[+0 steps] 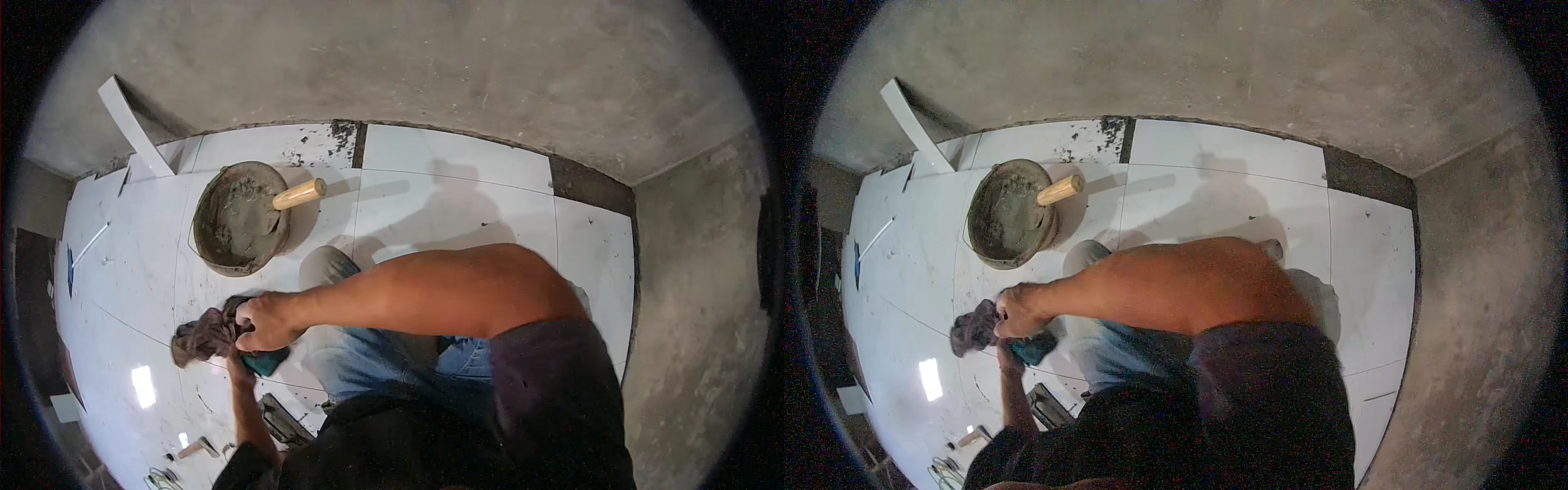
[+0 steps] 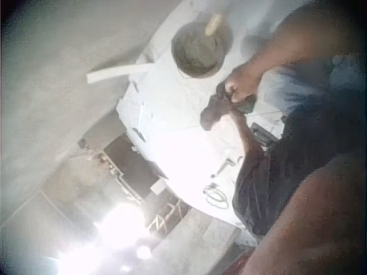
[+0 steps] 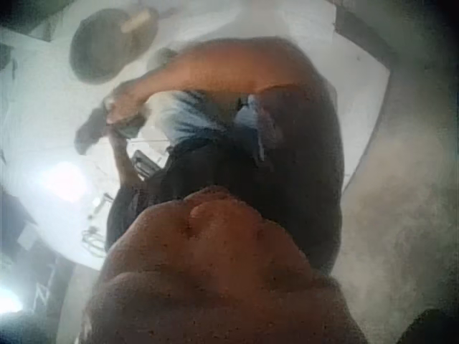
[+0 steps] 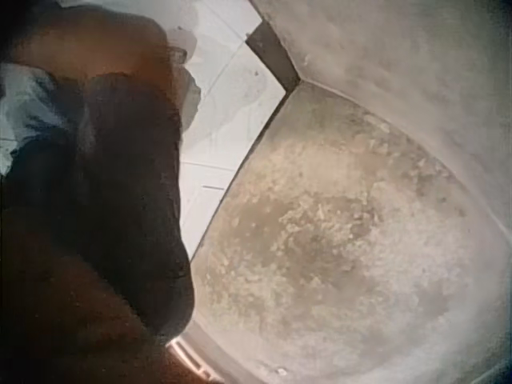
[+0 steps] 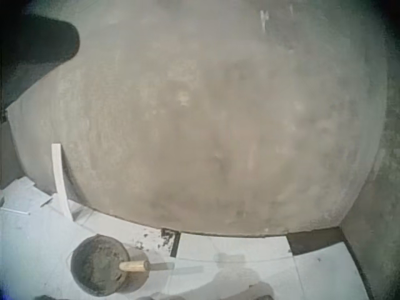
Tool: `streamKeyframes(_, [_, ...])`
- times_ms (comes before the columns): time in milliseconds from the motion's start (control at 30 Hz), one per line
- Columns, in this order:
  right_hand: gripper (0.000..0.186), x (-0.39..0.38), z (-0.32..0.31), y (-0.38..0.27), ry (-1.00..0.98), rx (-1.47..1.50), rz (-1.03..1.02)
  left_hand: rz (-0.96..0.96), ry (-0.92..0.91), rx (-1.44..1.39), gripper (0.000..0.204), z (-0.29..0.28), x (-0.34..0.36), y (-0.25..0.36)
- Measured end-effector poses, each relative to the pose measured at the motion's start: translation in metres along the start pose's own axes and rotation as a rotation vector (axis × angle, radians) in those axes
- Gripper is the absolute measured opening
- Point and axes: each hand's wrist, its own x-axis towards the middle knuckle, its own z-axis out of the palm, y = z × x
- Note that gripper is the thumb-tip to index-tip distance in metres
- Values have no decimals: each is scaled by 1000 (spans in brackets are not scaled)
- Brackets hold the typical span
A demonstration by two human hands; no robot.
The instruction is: The person applies mortar to the back of a tile, positions it on the floor against the wall, and taps it into place with a rubber mallet.
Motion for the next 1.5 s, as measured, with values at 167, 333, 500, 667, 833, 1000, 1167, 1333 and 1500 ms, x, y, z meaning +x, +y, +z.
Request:
streamKeyframes(167, [80, 54, 43, -11, 110, 24, -91, -92, 144, -546, 17, 95, -80, 43])
streamKeyframes(333, [98, 80, 113, 24, 65, 450, -16, -95, 295, -758, 27, 144, -92, 49])
streamKeyframes(500, [82, 76, 145, 28, -13, 208, -97, 37, 337, -715, 39, 64, -58, -21])
streamKeyframes(667, [73, 61, 149, 23, 121, 321, -208, 203, 318, -324, 53, -65, -11, -43])
streamKeyframes(833, [74, 0, -18, 24, -202, -130, -99, -59, 706, 398, 51, 8, -16, 23])
streamKeyframes(1000, [52, -166, -180, 122, 670, -400, 16, 290, 437, 1182, 61, 126, -51, 72])
streamKeyframes(1167, [54, -342, -57, 273, 1092, -223, 877, 731, -119, 1264, 51, 300, -31, 76])
streamKeyframes(1333, [52, -338, 88, 293, 1277, -103, 1263, 752, -491, 1128, 36, 491, 110, -13])
streamKeyframes(1500, [41, -324, 104, 311, 873, -412, 1150, 988, -467, 1335, 41, 580, 300, -94])
